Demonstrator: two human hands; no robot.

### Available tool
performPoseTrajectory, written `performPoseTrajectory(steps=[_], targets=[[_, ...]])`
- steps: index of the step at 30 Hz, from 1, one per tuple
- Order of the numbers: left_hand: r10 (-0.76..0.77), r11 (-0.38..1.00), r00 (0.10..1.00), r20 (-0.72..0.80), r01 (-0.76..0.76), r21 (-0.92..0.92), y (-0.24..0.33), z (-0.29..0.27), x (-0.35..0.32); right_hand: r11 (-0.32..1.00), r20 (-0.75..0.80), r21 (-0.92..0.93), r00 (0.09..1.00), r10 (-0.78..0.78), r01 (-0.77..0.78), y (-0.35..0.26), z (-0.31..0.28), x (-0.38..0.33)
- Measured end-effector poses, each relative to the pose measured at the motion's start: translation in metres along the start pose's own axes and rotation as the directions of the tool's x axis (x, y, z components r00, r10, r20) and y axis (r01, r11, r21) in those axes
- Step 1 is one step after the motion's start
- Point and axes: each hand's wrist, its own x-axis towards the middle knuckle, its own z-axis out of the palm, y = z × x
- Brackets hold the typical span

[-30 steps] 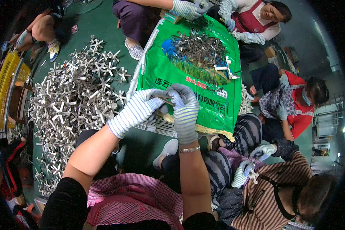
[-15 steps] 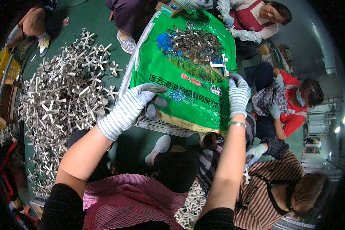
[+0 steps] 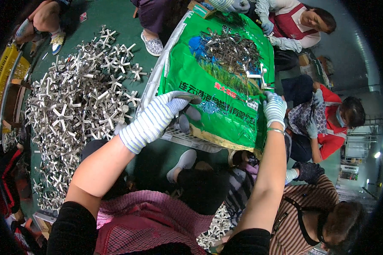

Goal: Sorting and assembling small plastic or rubber manufacturing components.

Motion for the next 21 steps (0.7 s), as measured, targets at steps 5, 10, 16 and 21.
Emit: performPoseTrajectory(steps=[5, 10, 16, 21], targets=[[-0.059, 0.992, 0.998, -0.011, 0.057, -0.114, -0.007, 0.003, 0.001, 0.572, -0.261, 0.819, 0.911, 0.319, 0.034, -0.065, -0.057, -0.048], [-0.091, 0.974, 0.991, 0.093, 0.108, -0.197, -0.02, 0.002, 0.001, 0.076, -0.112, 0.991, 0.993, 0.034, 0.11, -0.183, -0.141, -0.084], [-0.278, 0.952, 0.955, 0.104, 0.26, 0.161, -0.005, -0.002, -0.001, 0.195, -0.388, 0.902, 0.922, -0.023, 0.384, -0.212, -0.126, -0.083], [-0.267, 0.959, 0.962, 0.061, 0.259, 0.113, -0.016, -0.005, 0.005, 0.428, -0.492, 0.804, 0.866, 0.091, 0.413, -0.214, -0.119, -0.082]])
